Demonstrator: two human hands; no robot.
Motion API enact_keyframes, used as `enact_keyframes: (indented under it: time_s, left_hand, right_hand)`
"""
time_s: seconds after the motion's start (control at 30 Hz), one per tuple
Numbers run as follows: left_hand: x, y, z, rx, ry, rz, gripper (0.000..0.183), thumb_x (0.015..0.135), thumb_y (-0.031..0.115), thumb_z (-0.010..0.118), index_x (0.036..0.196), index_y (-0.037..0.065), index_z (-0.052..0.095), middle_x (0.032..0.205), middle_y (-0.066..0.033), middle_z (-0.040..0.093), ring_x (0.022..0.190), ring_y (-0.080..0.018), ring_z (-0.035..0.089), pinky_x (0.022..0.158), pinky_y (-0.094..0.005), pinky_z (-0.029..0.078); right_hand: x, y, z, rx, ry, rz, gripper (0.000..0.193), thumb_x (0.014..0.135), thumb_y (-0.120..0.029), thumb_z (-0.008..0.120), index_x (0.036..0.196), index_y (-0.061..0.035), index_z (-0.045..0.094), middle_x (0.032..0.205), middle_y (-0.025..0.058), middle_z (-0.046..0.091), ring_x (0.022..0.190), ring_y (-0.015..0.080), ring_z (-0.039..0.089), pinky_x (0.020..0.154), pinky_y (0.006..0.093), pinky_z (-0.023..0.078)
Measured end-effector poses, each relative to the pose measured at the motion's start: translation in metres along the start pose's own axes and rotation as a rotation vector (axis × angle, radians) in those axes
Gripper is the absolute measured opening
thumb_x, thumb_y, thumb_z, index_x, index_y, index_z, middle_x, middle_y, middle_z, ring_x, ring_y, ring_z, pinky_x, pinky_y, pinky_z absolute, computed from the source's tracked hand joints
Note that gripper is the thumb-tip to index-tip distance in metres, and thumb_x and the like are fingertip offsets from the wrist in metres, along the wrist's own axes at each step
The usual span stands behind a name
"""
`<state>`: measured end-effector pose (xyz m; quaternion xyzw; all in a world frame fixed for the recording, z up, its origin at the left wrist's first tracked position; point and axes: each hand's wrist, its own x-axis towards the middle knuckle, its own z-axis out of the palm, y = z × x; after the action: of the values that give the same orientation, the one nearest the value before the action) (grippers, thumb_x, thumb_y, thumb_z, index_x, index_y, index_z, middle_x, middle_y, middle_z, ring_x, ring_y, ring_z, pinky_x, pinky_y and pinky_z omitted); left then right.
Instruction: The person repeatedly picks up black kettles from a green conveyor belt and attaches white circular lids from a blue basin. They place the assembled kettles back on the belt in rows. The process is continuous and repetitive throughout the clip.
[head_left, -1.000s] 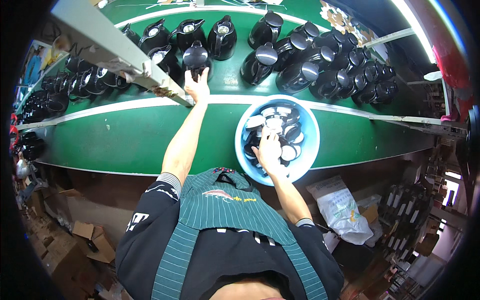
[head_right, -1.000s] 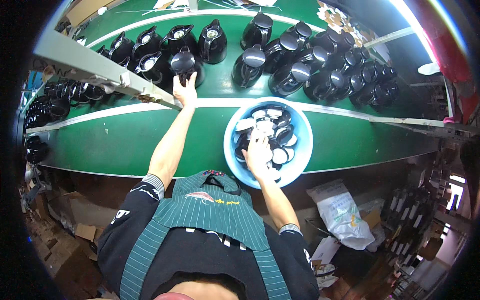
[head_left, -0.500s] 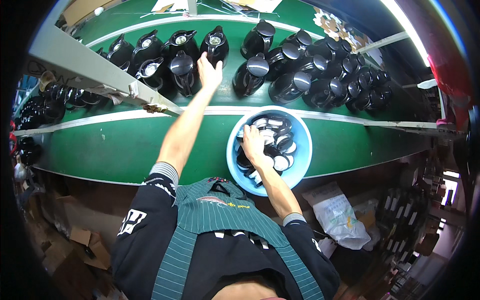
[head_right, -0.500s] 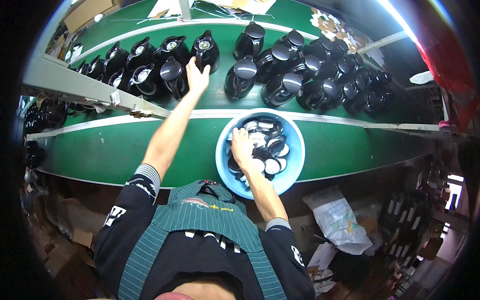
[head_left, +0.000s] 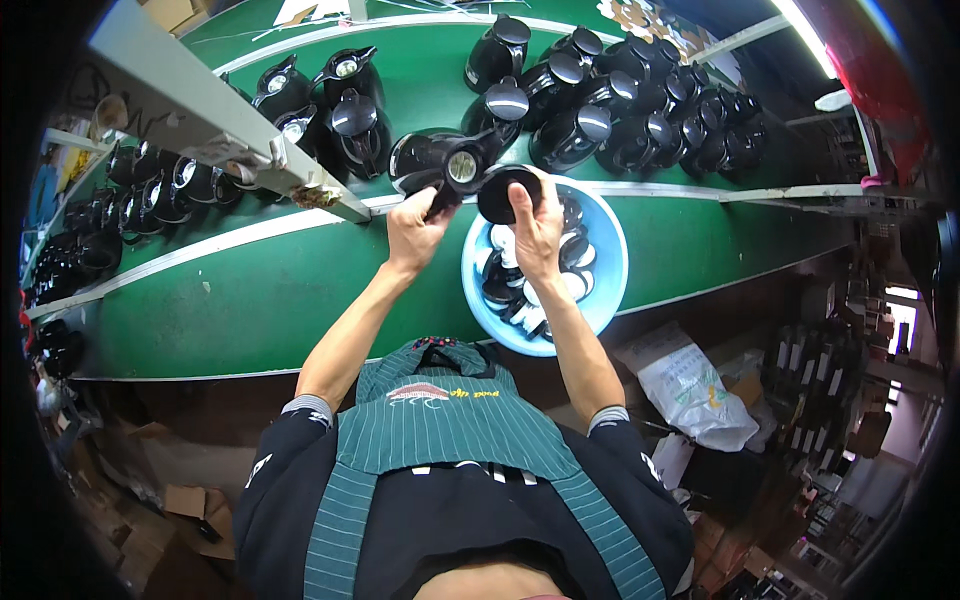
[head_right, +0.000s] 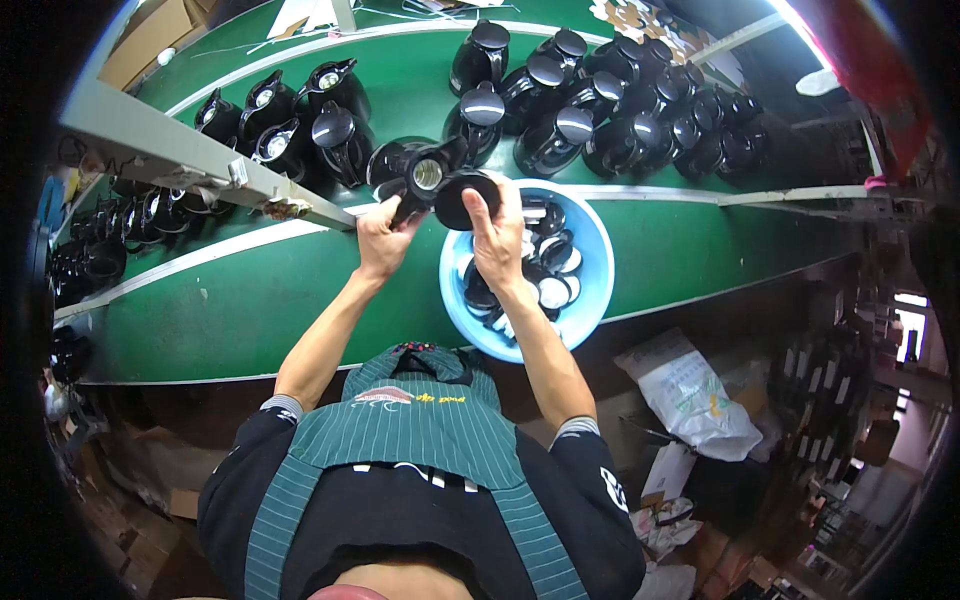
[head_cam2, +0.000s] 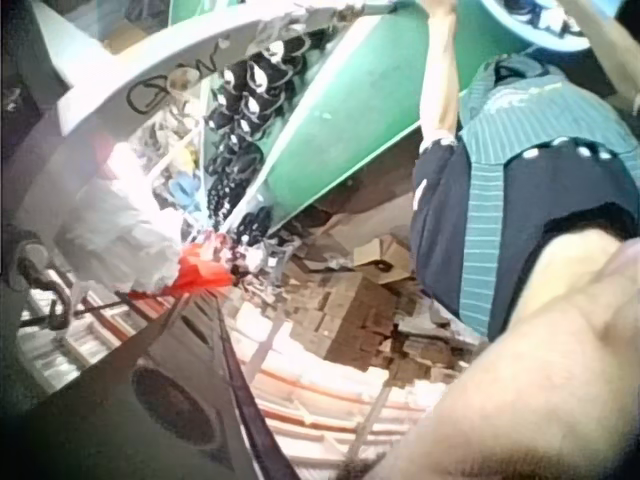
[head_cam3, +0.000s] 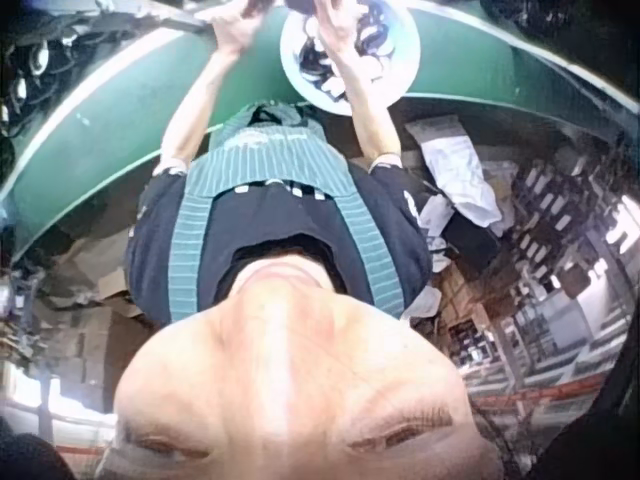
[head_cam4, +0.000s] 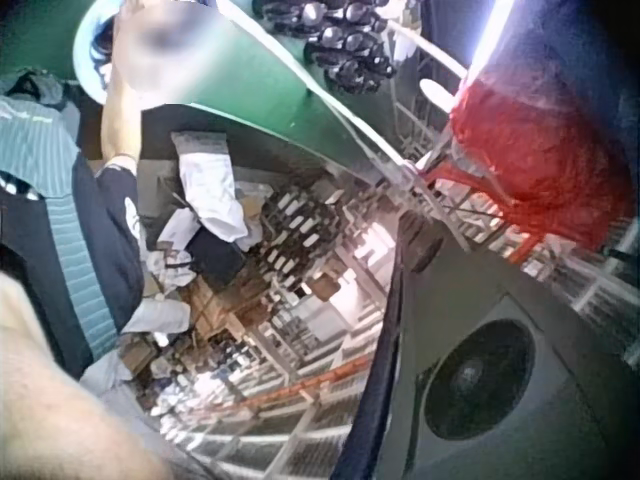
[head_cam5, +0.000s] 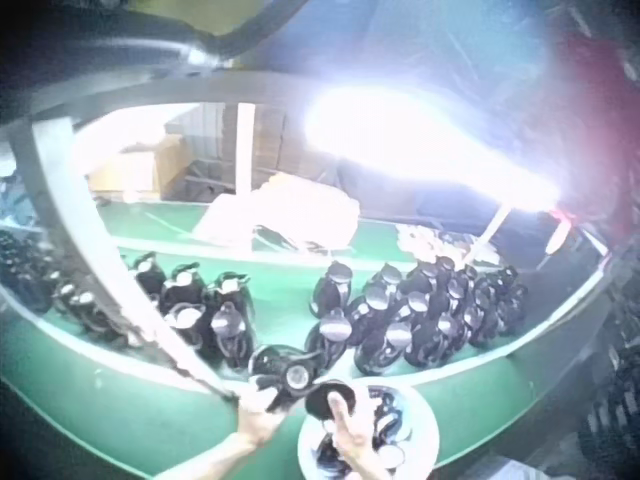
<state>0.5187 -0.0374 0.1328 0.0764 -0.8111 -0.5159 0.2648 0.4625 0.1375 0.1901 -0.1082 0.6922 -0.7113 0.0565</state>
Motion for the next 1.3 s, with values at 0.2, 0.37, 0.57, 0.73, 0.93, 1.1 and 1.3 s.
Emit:
enact_keyframes:
  time_s: [0.2, 0.37, 0.57, 0.73, 0.93, 1.1, 1.3]
  left_hand:
    - [-0.026, 0.021, -0.033, 0.184, -0.228, 0.242, 0.018, 0.076, 0.004, 0.08, 0.083, 0.003, 0.063, 0.073, -0.0156, 0.058, 0.068, -0.0373, 0.062, 0.061, -0.0417, 0.048]
    - [-0.029, 0.027, -0.033, 0.267, -0.305, 0.324, 0.024, 0.073, 0.006, 0.079, 0.081, 0.006, 0.056, 0.076, -0.0137, 0.059, 0.072, -0.0358, 0.063, 0.064, -0.0435, 0.049]
    - [-0.026, 0.036, -0.024, 0.295, -0.347, 0.383, 0.02, 0.077, 0.011, 0.076, 0.084, 0.008, 0.057, 0.076, -0.0114, 0.06, 0.074, -0.0331, 0.065, 0.066, -0.0424, 0.05]
    - [-0.03, 0.04, -0.02, 0.318, -0.464, 0.421, 0.017, 0.079, 0.009, 0.074, 0.085, 0.008, 0.059, 0.077, -0.0114, 0.062, 0.075, -0.0333, 0.066, 0.066, -0.0422, 0.051]
    - [-0.025, 0.049, -0.023, 0.307, -0.599, 0.33, 0.02, 0.077, 0.009, 0.076, 0.088, 0.008, 0.06, 0.079, -0.0118, 0.065, 0.079, -0.0347, 0.07, 0.066, -0.0459, 0.054]
    - [-0.013, 0.052, -0.028, 0.31, -0.639, 0.387, 0.022, 0.075, 0.009, 0.078, 0.087, 0.009, 0.061, 0.08, -0.0117, 0.067, 0.079, -0.0343, 0.071, 0.066, -0.0451, 0.055]
    - [-0.023, 0.048, -0.023, 0.43, -0.622, 0.409, 0.022, 0.074, 0.008, 0.078, 0.088, 0.008, 0.061, 0.08, -0.0119, 0.067, 0.078, -0.0343, 0.071, 0.067, -0.0446, 0.055]
  right_hand:
    - [-0.015, 0.004, -0.003, -0.756, 0.175, -0.435, 0.039, 0.103, -0.036, 0.068, 0.126, -0.0056, 0.063, 0.108, 0.0163, 0.059, 0.073, 0.0313, 0.064, 0.061, 0.0398, 0.055]
    - [-0.047, -0.036, -0.008, -0.867, -0.038, -0.352, 0.067, 0.088, -0.041, 0.085, 0.135, -0.0003, 0.06, 0.114, 0.0173, 0.065, 0.082, 0.0295, 0.071, 0.067, 0.0369, 0.06]
    - [-0.056, -0.062, -0.034, -0.426, -0.219, 0.141, 0.091, 0.086, -0.033, 0.089, 0.157, -0.0009, 0.042, 0.131, 0.0246, 0.066, 0.103, 0.0263, 0.076, 0.081, 0.0329, 0.062]
    - [-0.055, -0.058, -0.052, -0.454, -0.201, 0.248, 0.079, 0.084, -0.032, 0.091, 0.146, -0.0047, 0.052, 0.123, 0.0198, 0.072, 0.1, 0.0231, 0.076, 0.086, 0.0341, 0.06]
    - [-0.062, -0.039, -0.061, -0.93, -0.291, -0.412, 0.08, 0.072, -0.011, 0.094, 0.143, -0.0084, 0.055, 0.129, 0.0188, 0.069, 0.115, 0.0354, 0.071, 0.096, 0.0415, 0.059]
    - [-0.059, -0.034, -0.071, -1.052, -0.445, -0.6, 0.084, 0.068, -0.002, 0.09, 0.144, -0.014, 0.056, 0.144, 0.0243, 0.058, 0.128, 0.0412, 0.063, 0.107, 0.0446, 0.055]
    - [-0.047, -0.008, -0.071, -0.212, -0.133, 0.831, 0.067, 0.106, -0.058, 0.052, 0.092, 0.0042, 0.072, 0.065, 0.0145, 0.072, 0.051, 0.0163, 0.069, 0.056, 0.0284, 0.061]
